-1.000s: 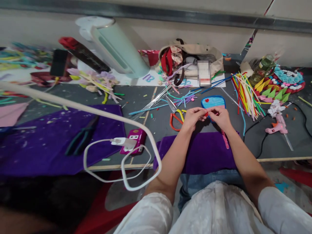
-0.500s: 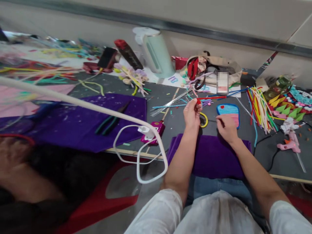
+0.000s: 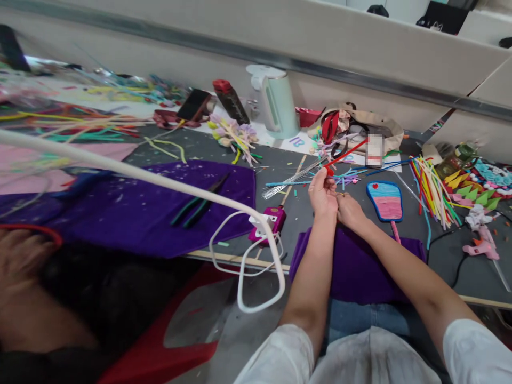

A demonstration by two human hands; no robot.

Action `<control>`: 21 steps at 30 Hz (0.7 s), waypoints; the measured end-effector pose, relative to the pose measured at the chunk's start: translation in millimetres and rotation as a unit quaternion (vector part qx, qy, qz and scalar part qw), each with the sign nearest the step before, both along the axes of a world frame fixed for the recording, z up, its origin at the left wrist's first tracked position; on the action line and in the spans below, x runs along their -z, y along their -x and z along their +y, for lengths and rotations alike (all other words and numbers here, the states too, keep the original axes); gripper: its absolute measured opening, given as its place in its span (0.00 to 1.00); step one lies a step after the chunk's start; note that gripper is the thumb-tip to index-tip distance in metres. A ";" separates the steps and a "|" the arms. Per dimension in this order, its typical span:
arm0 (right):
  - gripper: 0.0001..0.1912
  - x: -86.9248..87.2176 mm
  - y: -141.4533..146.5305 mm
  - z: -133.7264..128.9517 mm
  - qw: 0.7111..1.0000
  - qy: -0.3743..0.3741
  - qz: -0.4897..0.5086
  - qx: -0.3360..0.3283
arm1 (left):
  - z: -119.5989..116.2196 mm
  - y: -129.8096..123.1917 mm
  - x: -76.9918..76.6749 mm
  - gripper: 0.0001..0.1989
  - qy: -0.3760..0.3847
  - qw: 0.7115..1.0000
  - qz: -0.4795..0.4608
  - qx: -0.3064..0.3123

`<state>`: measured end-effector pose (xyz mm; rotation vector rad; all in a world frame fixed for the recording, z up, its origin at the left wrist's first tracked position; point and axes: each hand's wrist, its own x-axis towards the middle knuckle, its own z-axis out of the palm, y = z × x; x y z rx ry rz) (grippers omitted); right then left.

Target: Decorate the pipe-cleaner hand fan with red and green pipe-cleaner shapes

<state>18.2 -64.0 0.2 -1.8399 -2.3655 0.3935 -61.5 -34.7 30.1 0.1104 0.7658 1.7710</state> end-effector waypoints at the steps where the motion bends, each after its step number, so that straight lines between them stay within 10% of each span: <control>1: 0.18 -0.2 -2.5 2.8 1.000 -0.002 0.025 0.003 | 0.0 1.3 -0.2 0.05 0.001 1.000 -0.007 0.004; 5: 0.23 0.5 -23.0 5.7 0.969 0.040 0.233 0.072 | -1.1 6.2 -1.2 0.09 -0.012 0.999 -0.031 0.023; 13: 0.35 -21.8 -69.2 -62.6 0.772 0.176 0.595 0.137 | -6.3 8.6 -10.4 0.05 -0.021 0.998 -0.063 0.009; 21: 0.20 -26.2 -70.5 -92.7 0.854 0.116 0.493 0.119 | -6.2 0.9 -5.8 0.09 -0.016 0.999 -0.014 0.026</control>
